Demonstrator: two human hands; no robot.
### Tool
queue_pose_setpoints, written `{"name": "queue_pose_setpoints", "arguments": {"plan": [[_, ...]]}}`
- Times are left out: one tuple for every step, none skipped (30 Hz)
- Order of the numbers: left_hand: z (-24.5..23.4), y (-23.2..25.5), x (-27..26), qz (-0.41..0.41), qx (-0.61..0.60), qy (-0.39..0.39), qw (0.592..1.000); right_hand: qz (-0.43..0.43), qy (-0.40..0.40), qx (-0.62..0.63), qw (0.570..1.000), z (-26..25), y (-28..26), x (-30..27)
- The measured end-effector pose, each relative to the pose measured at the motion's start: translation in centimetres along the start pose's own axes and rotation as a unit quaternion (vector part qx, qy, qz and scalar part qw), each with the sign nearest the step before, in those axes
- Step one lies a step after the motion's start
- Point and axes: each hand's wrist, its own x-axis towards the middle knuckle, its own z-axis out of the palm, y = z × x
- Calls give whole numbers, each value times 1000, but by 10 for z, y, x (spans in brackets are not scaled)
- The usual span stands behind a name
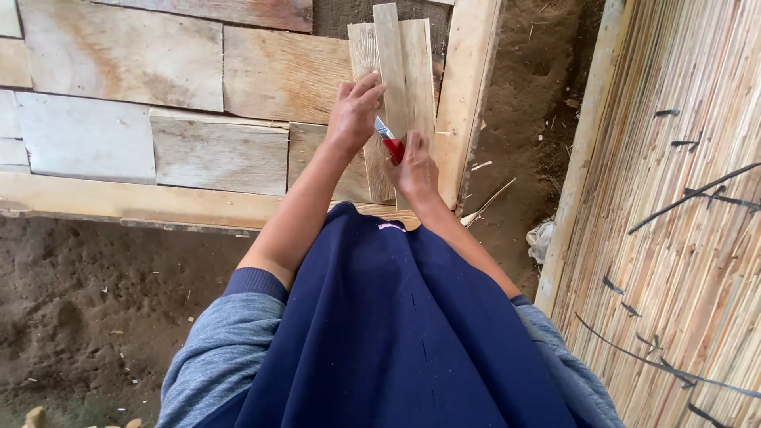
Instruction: The person uses a red utility knife to scrape the surface of wooden planks arranged on a workbench. They repeatedly scrape along the grain and edges of the planks, removing loose material and smoothing the surface.
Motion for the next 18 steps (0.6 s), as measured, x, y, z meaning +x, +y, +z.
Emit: {"name": "queue_pose_setpoints", "arguments": {"plan": [[-2, 2, 4, 1, -1, -2, 1000, 2, 1, 0, 1000, 5, 3, -1], [-5, 4, 9, -38, 22, -67, 997, 0, 9, -23, 1000, 10, 6, -1], [-8, 6, 13, -77, 45, -132, 987, -2, 16, -47, 999, 14, 10, -2], [-11, 8, 17, -76, 45, -134, 987, -1, 17, -47, 999, 5, -2, -2], [-13, 10, 20, -71, 59, -159, 983, 26, -27, -105, 994, -5, -13, -5], [-16, 12, 22, -66, 73, -184, 978, 53, -70, -163, 983, -15, -24, -7], [-20, 16, 25, -65, 73, -186, 978, 55, -70, -162, 983, -20, -28, -8], [-24, 21, 28, -78, 78, -201, 973, 75, -85, -153, 982, -25, -32, -9], [-28, 26, 30, -90, 83, -216, 969, 95, -100, -145, 980, -29, -35, -10], [-28, 26, 30, -88, 82, -218, 968, 97, -99, -144, 980, -21, -24, -12], [-28, 26, 30, -93, 78, -219, 968, 86, -88, -102, 987, -13, -12, -13], [-28, 25, 30, -98, 75, -220, 968, 75, -76, -60, 992, -5, -1, -14], [-28, 27, 31, -96, 74, -220, 968, 76, -75, -60, 992, -9, -4, -16], [-28, 28, 32, -112, 74, -226, 965, 77, -72, -78, 991, -13, -8, -18], [-29, 29, 32, -129, 74, -232, 961, 79, -71, -96, 990, -16, -12, -21], [-28, 29, 32, -128, 75, -233, 961, 80, -71, -95, 990, -16, -12, -20], [-28, 29, 32, -120, 82, -229, 963, 81, -75, -105, 988, -16, -11, -20], [-26, 29, 32, -112, 90, -225, 964, 81, -79, -114, 987, -16, -11, -19]]}}
